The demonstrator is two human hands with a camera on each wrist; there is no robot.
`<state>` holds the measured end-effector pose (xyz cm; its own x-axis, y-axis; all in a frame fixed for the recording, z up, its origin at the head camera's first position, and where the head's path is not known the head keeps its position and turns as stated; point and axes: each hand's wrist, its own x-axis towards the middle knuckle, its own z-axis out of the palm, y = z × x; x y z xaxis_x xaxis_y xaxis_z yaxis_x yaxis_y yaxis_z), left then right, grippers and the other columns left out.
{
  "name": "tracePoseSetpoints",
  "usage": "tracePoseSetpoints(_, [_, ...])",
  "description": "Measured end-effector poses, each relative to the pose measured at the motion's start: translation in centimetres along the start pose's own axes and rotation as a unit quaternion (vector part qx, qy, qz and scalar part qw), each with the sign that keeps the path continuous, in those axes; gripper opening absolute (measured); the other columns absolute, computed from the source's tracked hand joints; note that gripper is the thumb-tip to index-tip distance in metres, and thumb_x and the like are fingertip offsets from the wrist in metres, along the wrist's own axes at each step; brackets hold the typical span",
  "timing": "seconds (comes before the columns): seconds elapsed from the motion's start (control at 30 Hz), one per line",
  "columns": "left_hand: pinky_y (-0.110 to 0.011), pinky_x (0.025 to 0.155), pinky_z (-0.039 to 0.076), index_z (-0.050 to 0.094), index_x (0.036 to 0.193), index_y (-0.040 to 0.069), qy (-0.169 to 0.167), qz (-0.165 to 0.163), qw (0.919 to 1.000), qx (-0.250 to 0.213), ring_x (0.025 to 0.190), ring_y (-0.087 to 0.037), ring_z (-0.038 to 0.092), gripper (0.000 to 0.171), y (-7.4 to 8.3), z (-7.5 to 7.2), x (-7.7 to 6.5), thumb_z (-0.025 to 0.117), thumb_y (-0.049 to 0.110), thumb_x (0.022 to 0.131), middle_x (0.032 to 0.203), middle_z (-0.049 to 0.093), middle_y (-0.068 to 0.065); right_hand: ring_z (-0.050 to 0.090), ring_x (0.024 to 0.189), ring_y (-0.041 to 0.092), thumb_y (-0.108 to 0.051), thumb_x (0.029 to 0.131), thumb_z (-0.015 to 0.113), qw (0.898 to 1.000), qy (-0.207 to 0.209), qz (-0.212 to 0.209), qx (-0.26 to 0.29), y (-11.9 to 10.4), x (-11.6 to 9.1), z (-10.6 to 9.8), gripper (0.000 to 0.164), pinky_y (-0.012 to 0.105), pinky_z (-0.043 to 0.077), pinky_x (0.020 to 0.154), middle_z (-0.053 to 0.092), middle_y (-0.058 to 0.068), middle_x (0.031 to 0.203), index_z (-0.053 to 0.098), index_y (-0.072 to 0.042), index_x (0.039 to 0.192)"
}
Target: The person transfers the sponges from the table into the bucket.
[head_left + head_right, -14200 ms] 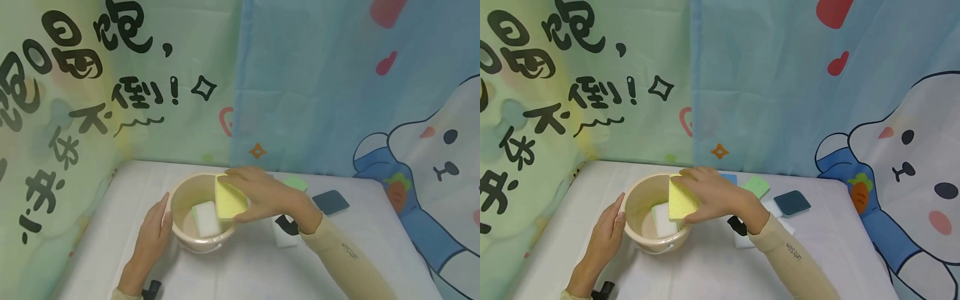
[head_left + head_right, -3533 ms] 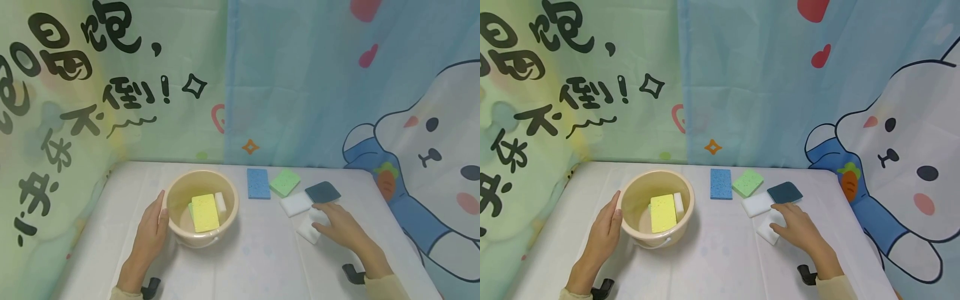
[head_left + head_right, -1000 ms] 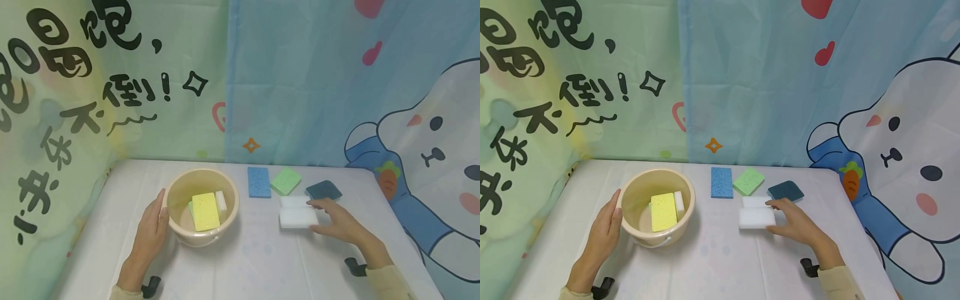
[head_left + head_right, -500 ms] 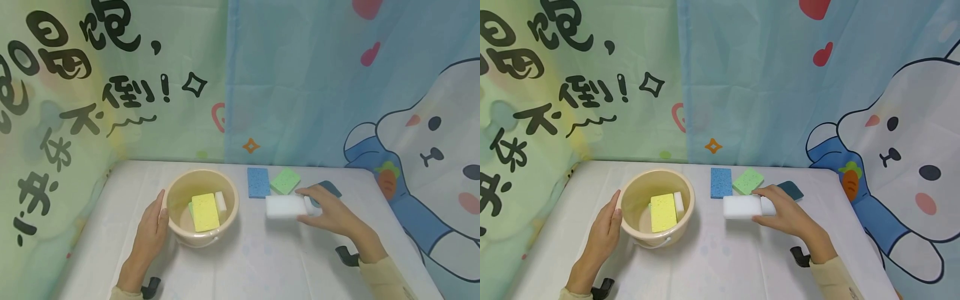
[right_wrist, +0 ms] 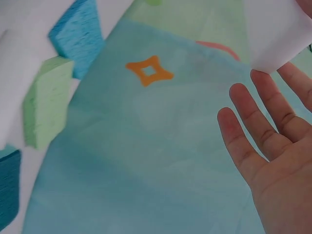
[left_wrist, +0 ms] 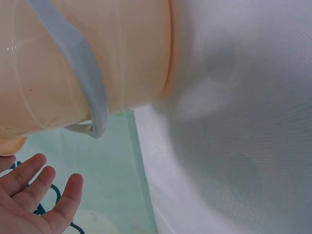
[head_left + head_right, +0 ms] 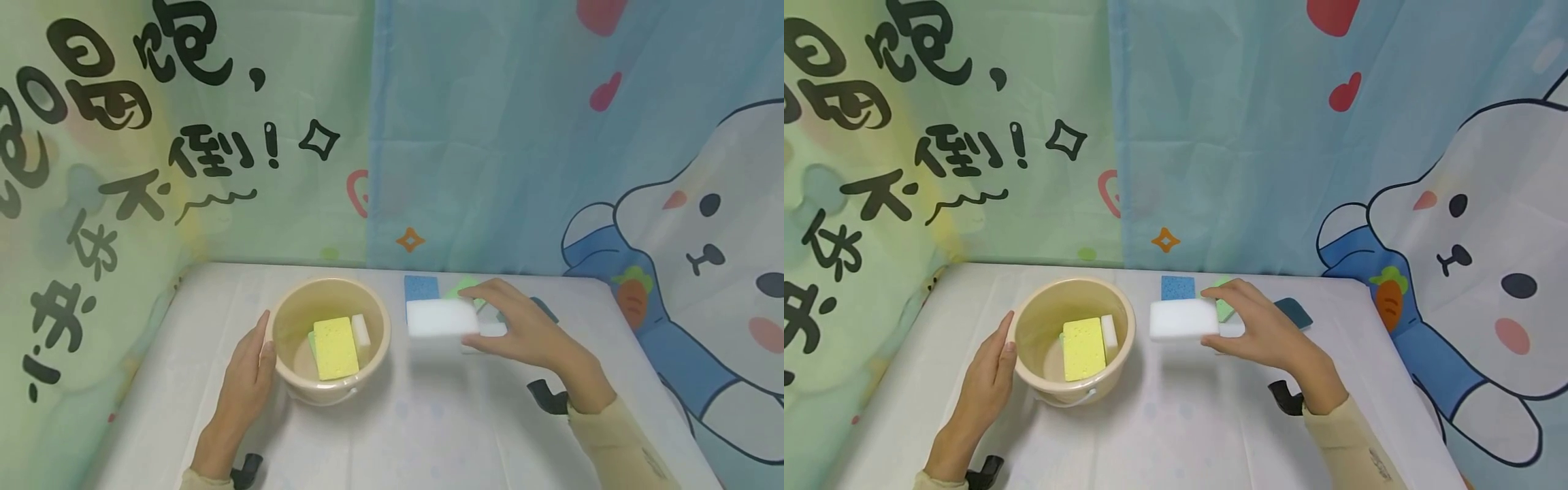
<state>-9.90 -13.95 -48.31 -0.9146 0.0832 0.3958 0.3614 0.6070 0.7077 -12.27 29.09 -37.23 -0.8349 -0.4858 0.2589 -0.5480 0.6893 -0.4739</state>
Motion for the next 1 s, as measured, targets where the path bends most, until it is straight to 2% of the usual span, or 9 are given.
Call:
tracePoseSetpoints(0.13, [-0.061, 0.110, 0.032, 0.032, 0.156, 0.002, 0.001, 0.003, 1.0000, -0.002, 0.137, -0.040, 0.040, 0.049, 0.0, 0.0, 0.0, 0.039, 0.015, 0.109, 0.149, 0.045, -0.021, 0.052, 0.116, 0.022, -0.025, 0.079, 0.087, 1.000, -0.005, -0.013, 0.008, -0.9, 1.1, 0.1, 0.062, 0.049, 0.052, 0.087, 0.057, 0.004, 0.129, 0.061, -0.010, 0.133])
tracePoseSetpoints(0.33, [-0.061, 0.110, 0.032, 0.032, 0.155, 0.002, 0.002, 0.005, 1.0000, -0.004, 0.137, -0.039, 0.040, 0.049, 0.1, 0.1, 0.0, 0.039, 0.016, 0.109, 0.149, 0.045, -0.021, 0.052, 0.115, 0.024, -0.032, 0.081, 0.085, 0.999, -0.028, -0.011, 0.019, -2.5, 3.0, 0.5, 0.060, 0.048, 0.053, 0.084, 0.055, 0.006, 0.131, 0.061, -0.015, 0.133])
tracePoseSetpoints(0.43, [-0.060, 0.110, 0.032, 0.032, 0.155, 0.001, 0.002, 0.005, 1.0000, -0.001, 0.137, -0.040, 0.041, 0.049, 0.1, 0.0, 0.0, 0.038, 0.016, 0.109, 0.149, 0.045, -0.022, 0.052, 0.115, 0.022, -0.035, 0.081, 0.085, 0.998, -0.039, -0.044, 0.009, -3.2, 4.2, 1.1, 0.062, 0.047, 0.053, 0.086, 0.055, 0.004, 0.130, 0.060, -0.016, 0.135])
tracePoseSetpoints(0.5, [-0.060, 0.110, 0.032, 0.032, 0.155, 0.001, 0.003, 0.005, 1.0000, 0.001, 0.137, -0.040, 0.041, 0.049, 0.1, 0.0, 0.0, 0.038, 0.016, 0.109, 0.149, 0.045, -0.022, 0.053, 0.113, 0.020, -0.036, 0.081, 0.085, 0.996, -0.041, -0.080, -0.002, -3.7, 5.0, 1.7, 0.063, 0.044, 0.052, 0.087, 0.057, 0.003, 0.128, 0.060, -0.015, 0.135])
tracePoseSetpoints(0.7, [-0.061, 0.110, 0.033, 0.032, 0.155, 0.001, 0.004, 0.005, 1.0000, 0.002, 0.136, -0.041, 0.041, 0.049, 0.2, 0.0, 0.0, 0.038, 0.016, 0.109, 0.149, 0.045, -0.022, 0.056, 0.106, 0.018, -0.035, 0.081, 0.085, 0.981, -0.034, -0.189, -0.038, -5.4, 7.4, 4.0, 0.059, 0.035, 0.051, 0.088, 0.060, 0.002, 0.118, 0.063, -0.010, 0.129])
tracePoseSetpoints(0.83, [-0.061, 0.109, 0.033, 0.032, 0.155, 0.001, 0.005, 0.006, 1.0000, 0.003, 0.136, -0.041, 0.041, 0.049, 0.2, 0.0, 0.0, 0.039, 0.016, 0.109, 0.148, 0.045, -0.023, 0.056, 0.099, 0.018, -0.037, 0.081, 0.083, 0.975, -0.043, -0.211, -0.061, -6.5, 8.6, 5.2, 0.054, 0.034, 0.050, 0.084, 0.060, 0.002, 0.110, 0.065, -0.011, 0.125])
tracePoseSetpoints(1.0, [-0.061, 0.109, 0.033, 0.033, 0.155, 0.000, 0.007, 0.010, 0.9999, 0.002, 0.135, -0.041, 0.042, 0.048, 0.2, 0.0, 0.0, 0.039, 0.014, 0.109, 0.148, 0.045, -0.023, 0.057, 0.099, 0.021, -0.042, 0.082, 0.081, 0.971, -0.084, -0.205, -0.094, -7.9, 10.0, 6.5, 0.054, 0.037, 0.050, 0.082, 0.060, 0.004, 0.110, 0.065, -0.011, 0.124])
